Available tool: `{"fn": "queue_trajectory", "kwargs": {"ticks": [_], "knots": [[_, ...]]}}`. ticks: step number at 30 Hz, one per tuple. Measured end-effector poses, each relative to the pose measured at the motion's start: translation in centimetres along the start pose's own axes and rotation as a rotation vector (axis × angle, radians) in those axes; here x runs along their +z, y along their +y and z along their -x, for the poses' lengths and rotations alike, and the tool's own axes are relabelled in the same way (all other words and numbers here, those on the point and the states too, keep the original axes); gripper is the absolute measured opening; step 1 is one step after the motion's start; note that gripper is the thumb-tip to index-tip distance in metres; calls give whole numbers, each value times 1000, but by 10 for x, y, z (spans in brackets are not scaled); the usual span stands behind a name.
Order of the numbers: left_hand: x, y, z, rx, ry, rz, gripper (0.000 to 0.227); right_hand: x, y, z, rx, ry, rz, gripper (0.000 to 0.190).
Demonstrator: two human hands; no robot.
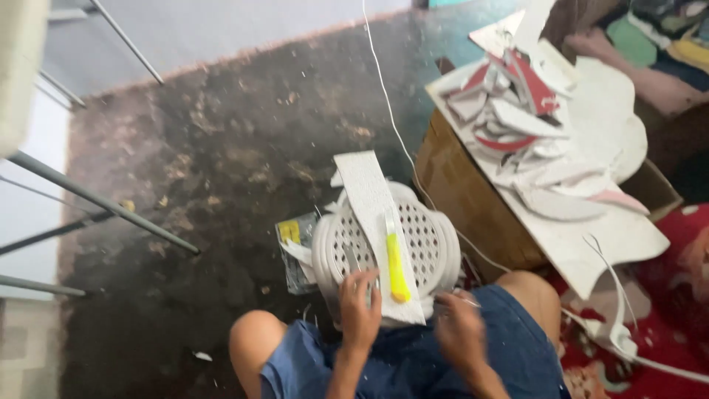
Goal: Cutting and shaping a piece of white foam board using a utility knife on a makeshift work surface.
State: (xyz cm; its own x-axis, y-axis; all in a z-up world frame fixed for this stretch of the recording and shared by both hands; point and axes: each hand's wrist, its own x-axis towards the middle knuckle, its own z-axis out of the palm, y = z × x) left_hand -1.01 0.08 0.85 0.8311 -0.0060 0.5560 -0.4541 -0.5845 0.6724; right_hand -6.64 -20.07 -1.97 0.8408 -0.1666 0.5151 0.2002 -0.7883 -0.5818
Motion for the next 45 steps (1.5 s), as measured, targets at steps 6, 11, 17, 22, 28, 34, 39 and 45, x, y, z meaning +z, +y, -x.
{"fn": "queue_trajectory", "kwargs": {"ticks": [6,11,17,22,28,34,39,45], "knots": [[-9,9,83,-148,177,82,20,77,-53,-80,167,-645,196,68],[18,-31,144,-290,223,-26,27,85,-15,-87,414,-607,-90,66],[18,-1,61,-292,-18,-70,40,71,43,-132,835,-501,-493,28],[60,-1,10,-170,-101,-137,32,33,124,-266,519,-172,-218,14],[97,-2,0,-426,-417,-354,29,32,218,-394,312,-65,388,38],[149,-33,31,-636,-65,-292,29,0,169,-428,456,-492,567,46],[115,-7,7,-1036,-407,-230,37,-15,155,-423,398,-472,558,47],[131,-23,33,-601,-163,-354,33,-12,161,-419,446,-537,572,49]]}}
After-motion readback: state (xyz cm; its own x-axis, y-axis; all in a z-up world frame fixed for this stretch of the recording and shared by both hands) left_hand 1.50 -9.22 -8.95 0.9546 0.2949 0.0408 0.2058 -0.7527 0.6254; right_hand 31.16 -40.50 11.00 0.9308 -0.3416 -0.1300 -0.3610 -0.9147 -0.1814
